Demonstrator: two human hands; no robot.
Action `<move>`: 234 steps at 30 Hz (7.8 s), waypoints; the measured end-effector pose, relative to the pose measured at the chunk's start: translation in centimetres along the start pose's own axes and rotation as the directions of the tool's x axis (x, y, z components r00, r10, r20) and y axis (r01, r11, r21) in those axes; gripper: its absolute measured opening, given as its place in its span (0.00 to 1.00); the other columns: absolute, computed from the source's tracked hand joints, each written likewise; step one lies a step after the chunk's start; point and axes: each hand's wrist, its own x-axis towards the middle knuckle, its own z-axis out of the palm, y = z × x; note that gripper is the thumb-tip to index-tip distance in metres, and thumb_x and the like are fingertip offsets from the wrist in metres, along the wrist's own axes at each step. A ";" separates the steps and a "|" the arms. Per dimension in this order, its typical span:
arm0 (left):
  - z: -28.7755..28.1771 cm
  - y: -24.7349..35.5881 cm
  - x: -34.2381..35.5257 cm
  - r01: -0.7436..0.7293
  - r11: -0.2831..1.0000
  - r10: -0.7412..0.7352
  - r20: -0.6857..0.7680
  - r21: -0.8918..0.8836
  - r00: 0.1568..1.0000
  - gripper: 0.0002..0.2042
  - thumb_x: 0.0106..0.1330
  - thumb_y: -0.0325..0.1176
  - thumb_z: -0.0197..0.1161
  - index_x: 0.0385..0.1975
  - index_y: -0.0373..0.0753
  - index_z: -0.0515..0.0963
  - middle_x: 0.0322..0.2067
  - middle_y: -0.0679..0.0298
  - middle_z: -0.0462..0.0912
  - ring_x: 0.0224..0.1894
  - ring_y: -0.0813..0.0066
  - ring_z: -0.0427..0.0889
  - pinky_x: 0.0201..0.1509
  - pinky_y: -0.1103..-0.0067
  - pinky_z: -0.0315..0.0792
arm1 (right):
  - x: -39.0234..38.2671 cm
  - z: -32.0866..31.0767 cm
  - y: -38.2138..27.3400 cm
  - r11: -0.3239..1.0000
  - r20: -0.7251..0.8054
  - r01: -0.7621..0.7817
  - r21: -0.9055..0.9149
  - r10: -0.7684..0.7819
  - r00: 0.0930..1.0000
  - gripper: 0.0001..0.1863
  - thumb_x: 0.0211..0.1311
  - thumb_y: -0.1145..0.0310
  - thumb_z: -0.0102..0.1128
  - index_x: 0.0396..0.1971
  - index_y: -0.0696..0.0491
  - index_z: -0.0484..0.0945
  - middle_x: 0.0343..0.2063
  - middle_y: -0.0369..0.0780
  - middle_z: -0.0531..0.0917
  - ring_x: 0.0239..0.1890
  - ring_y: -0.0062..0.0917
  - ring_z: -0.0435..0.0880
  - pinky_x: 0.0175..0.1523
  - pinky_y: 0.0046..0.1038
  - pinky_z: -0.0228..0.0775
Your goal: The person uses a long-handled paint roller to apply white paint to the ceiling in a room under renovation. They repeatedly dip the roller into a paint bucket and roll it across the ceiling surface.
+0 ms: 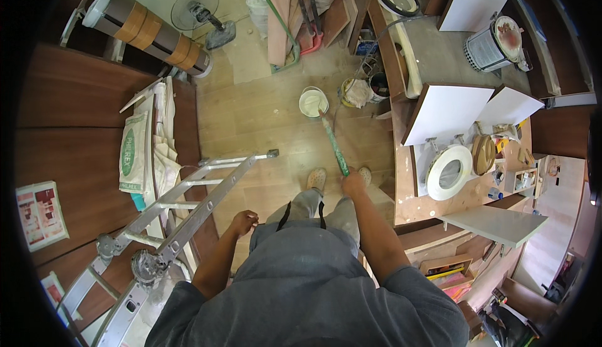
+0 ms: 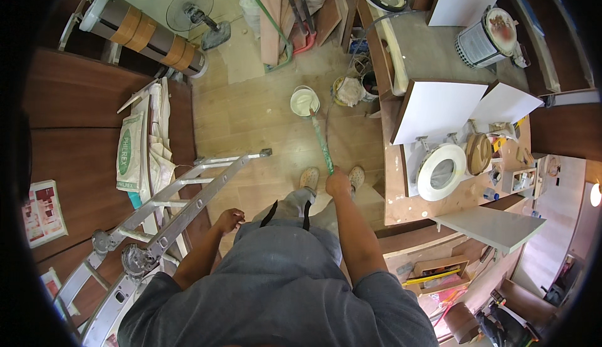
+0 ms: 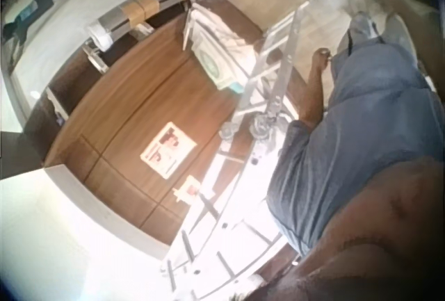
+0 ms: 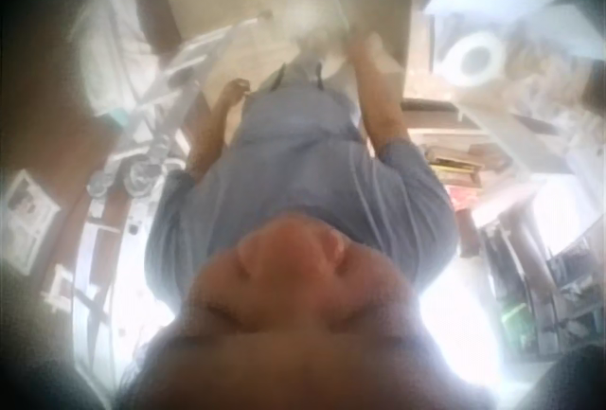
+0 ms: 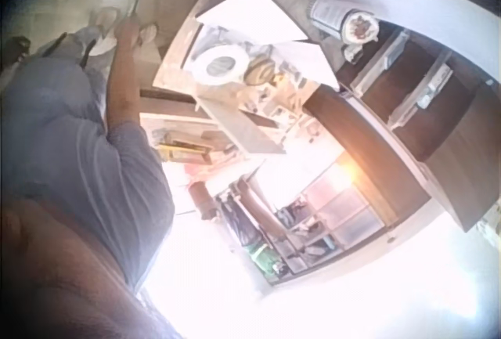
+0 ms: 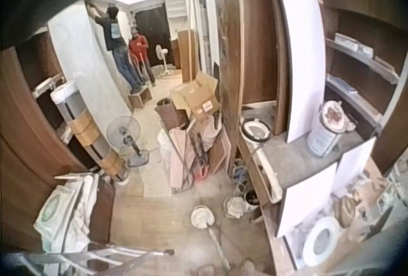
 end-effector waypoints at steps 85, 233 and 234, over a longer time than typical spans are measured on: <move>35.7 85.3 -51.6 -0.843 -0.333 0.907 0.103 -0.422 -0.409 0.11 0.82 0.41 0.49 0.51 0.42 0.72 0.42 0.63 0.86 0.38 0.80 0.79 0.45 0.74 0.77 | -39.2 -30.2 24.5 0.573 -0.663 0.581 0.578 -0.085 0.743 0.24 0.61 0.72 0.70 0.58 0.60 0.78 0.31 0.35 0.78 0.33 0.20 0.73 0.38 0.26 0.68; 25.3 91.5 -48.0 -0.939 -0.317 0.915 0.217 -0.137 -0.340 0.39 0.82 0.38 0.52 0.79 0.38 0.32 0.51 0.52 0.84 0.39 0.73 0.86 0.49 0.73 0.82 | -49.8 -88.7 -4.0 0.698 -0.882 0.539 -0.472 -0.358 -0.308 0.35 0.70 0.64 0.55 0.77 0.36 0.61 0.39 0.52 0.84 0.39 0.42 0.83 0.53 0.40 0.73; 25.7 91.8 -48.1 -0.937 -0.316 0.913 0.221 -0.146 -0.342 0.39 0.81 0.37 0.52 0.79 0.38 0.32 0.51 0.52 0.84 0.40 0.72 0.85 0.50 0.73 0.82 | -49.9 -88.1 -3.8 0.703 -0.894 0.552 -0.449 -0.351 -0.280 0.35 0.70 0.64 0.55 0.77 0.37 0.61 0.39 0.52 0.84 0.39 0.42 0.83 0.53 0.40 0.73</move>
